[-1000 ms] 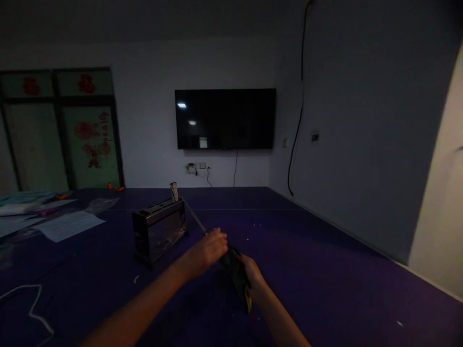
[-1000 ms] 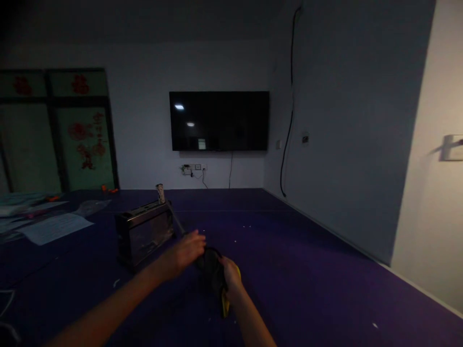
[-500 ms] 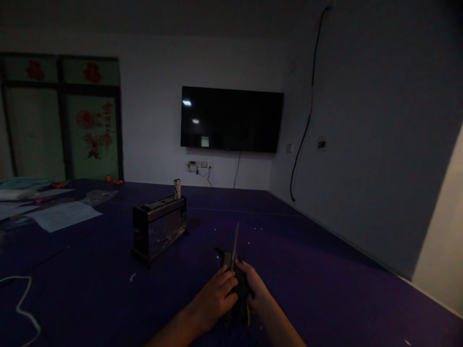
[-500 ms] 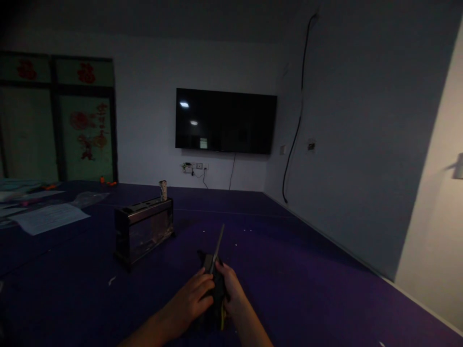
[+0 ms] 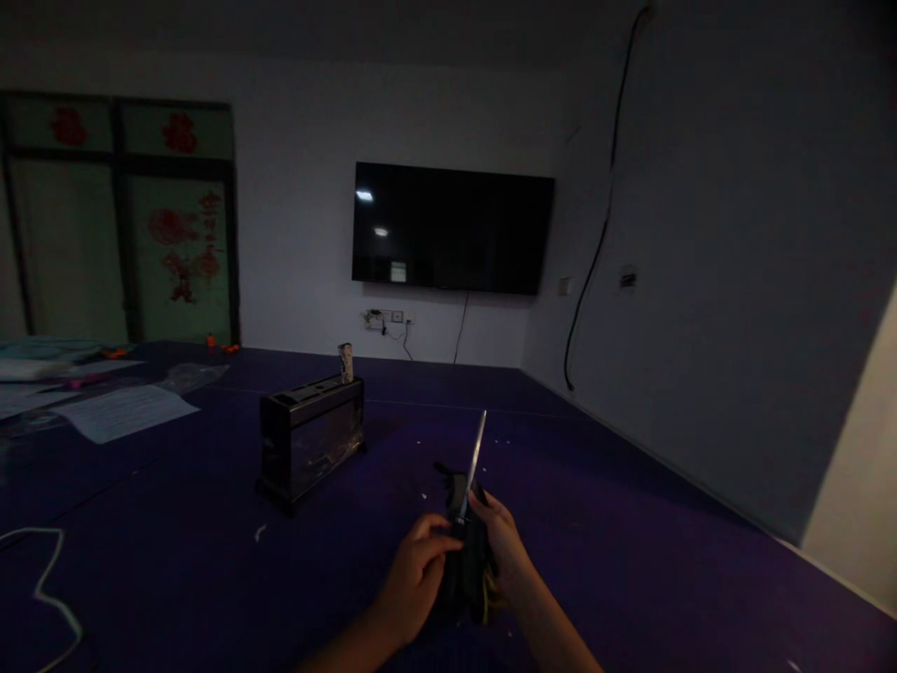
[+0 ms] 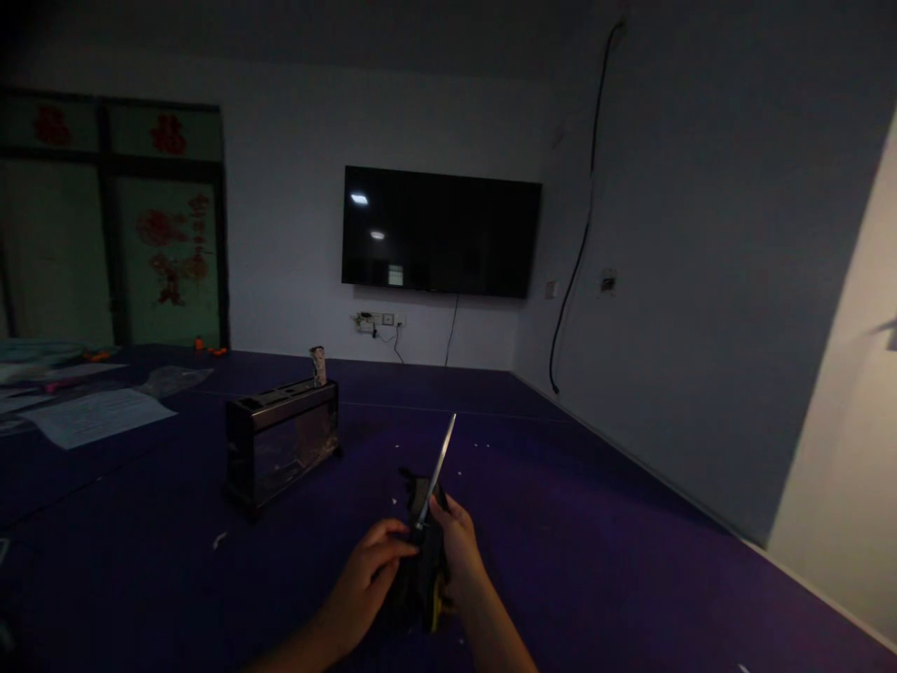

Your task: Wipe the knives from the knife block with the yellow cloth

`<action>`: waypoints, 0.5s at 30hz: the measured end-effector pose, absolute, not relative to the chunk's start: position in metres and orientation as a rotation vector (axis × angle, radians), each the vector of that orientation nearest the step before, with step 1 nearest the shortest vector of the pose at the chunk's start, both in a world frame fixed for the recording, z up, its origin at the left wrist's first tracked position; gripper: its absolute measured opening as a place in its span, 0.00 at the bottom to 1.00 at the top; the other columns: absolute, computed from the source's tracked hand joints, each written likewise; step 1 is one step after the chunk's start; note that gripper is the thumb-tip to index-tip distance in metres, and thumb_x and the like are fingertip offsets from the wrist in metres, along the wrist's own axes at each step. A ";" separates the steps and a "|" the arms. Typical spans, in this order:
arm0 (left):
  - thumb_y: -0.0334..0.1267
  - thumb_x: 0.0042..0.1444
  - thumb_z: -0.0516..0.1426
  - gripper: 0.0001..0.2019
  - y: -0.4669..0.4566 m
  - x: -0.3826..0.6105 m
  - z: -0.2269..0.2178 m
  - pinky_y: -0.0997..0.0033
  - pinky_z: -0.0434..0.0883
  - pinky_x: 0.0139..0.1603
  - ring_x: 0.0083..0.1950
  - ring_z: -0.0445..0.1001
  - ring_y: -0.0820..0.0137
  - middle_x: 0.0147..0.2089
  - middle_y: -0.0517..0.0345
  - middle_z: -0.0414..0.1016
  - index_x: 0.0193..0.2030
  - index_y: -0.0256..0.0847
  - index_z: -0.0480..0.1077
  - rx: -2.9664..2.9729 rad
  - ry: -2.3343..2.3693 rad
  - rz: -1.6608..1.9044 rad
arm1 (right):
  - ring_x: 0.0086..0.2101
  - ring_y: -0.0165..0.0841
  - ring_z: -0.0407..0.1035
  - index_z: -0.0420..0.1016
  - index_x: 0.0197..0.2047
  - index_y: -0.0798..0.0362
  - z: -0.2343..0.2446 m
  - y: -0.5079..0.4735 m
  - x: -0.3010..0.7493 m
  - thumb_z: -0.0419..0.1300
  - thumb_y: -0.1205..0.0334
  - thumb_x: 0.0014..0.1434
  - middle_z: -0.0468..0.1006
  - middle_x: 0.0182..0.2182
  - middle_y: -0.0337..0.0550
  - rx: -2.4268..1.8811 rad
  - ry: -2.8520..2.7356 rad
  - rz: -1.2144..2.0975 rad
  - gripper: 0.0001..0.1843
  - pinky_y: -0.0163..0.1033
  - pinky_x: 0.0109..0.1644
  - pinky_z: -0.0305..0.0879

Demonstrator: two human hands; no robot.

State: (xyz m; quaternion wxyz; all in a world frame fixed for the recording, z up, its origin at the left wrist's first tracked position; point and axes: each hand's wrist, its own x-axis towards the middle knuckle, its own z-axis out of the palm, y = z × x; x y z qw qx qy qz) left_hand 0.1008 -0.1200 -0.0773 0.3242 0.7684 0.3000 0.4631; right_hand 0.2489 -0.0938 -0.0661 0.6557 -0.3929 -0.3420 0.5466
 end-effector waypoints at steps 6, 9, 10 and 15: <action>0.52 0.41 0.61 0.24 -0.122 0.116 -0.089 0.70 0.69 0.26 0.25 0.70 0.71 0.34 0.57 0.70 0.39 0.40 0.60 1.316 0.849 1.098 | 0.18 0.25 0.61 0.73 0.30 0.55 -0.056 -0.105 0.239 0.68 0.50 0.39 0.69 0.18 0.32 -0.862 -0.910 1.184 0.19 0.31 0.22 0.56; 0.59 0.38 0.59 0.29 -0.121 0.119 -0.096 0.75 0.60 0.14 0.14 0.63 0.75 0.25 0.61 0.68 0.38 0.38 0.60 1.165 0.812 0.895 | 0.18 0.26 0.61 0.74 0.32 0.55 -0.052 -0.108 0.235 0.68 0.50 0.39 0.71 0.18 0.33 -0.859 -0.981 1.170 0.19 0.31 0.22 0.56; 0.61 0.37 0.59 0.29 -0.121 0.119 -0.097 0.76 0.57 0.12 0.12 0.61 0.76 0.22 0.62 0.67 0.36 0.38 0.60 1.165 0.808 0.840 | 0.18 0.26 0.62 0.74 0.32 0.55 -0.051 -0.109 0.234 0.67 0.50 0.40 0.71 0.19 0.34 -0.858 -0.993 1.181 0.19 0.31 0.22 0.56; 0.65 0.37 0.56 0.29 -0.122 0.115 -0.097 0.79 0.49 0.09 0.08 0.52 0.80 0.14 0.70 0.58 0.29 0.39 0.59 1.169 0.820 0.818 | 0.23 0.35 0.69 0.75 0.31 0.55 -0.049 -0.106 0.237 0.53 0.41 0.51 0.75 0.21 0.42 -0.876 -0.995 1.326 0.24 0.37 0.28 0.64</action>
